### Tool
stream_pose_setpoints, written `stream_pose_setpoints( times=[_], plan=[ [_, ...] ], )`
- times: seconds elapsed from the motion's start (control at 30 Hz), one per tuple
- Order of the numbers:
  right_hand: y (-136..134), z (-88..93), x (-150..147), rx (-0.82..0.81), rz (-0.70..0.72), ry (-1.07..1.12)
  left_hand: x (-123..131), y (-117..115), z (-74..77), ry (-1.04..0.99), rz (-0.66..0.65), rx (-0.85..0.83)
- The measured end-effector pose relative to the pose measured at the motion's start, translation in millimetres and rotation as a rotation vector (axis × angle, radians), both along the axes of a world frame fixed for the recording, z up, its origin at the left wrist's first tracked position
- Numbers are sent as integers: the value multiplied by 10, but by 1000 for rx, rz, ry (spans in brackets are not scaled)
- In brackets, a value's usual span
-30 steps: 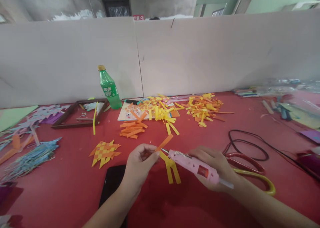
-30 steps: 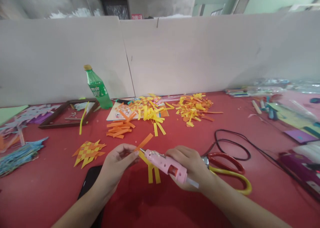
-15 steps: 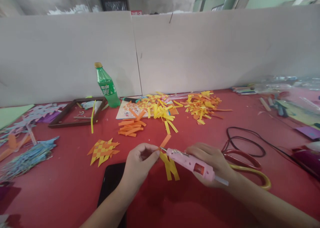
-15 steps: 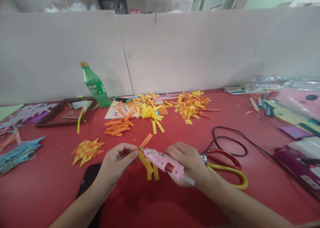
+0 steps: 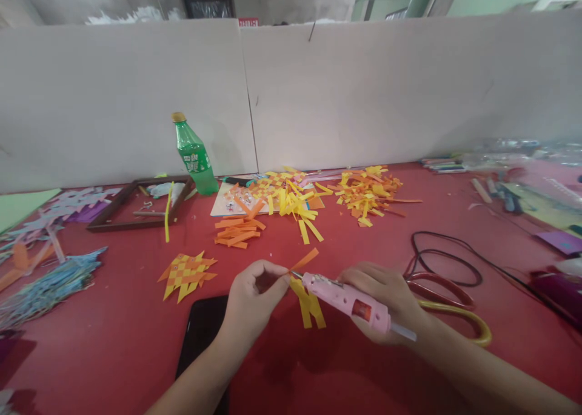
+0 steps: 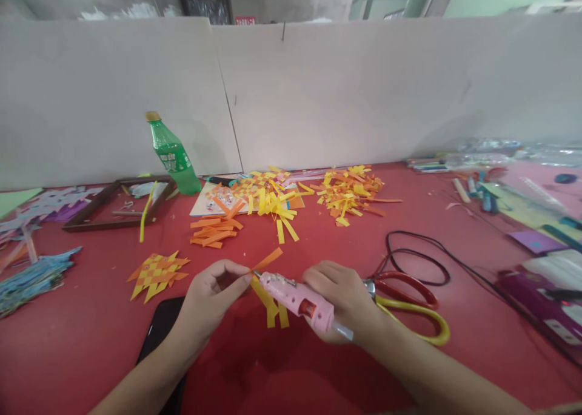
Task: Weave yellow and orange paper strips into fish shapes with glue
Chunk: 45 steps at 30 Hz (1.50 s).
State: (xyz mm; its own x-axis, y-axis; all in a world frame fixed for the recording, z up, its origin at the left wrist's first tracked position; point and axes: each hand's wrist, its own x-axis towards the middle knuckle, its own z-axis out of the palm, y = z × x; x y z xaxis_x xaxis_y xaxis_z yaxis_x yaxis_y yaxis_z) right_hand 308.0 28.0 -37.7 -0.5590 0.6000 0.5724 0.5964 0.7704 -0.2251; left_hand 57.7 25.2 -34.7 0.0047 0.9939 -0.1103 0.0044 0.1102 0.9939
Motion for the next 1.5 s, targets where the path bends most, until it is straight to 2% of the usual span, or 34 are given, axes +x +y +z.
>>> stream_pose_setpoints(
  times=[0.43,0.97,1.5],
  plan=[
    [-44,82,-31,24,-29,-43,16,-12,67,17,5,10],
    [-42,117,-48,59,-37,-46,11,-4,10,4,13,18],
    [-47,105,-56,85,-50,-20,11,-10,43,9,30,25]
  ],
)
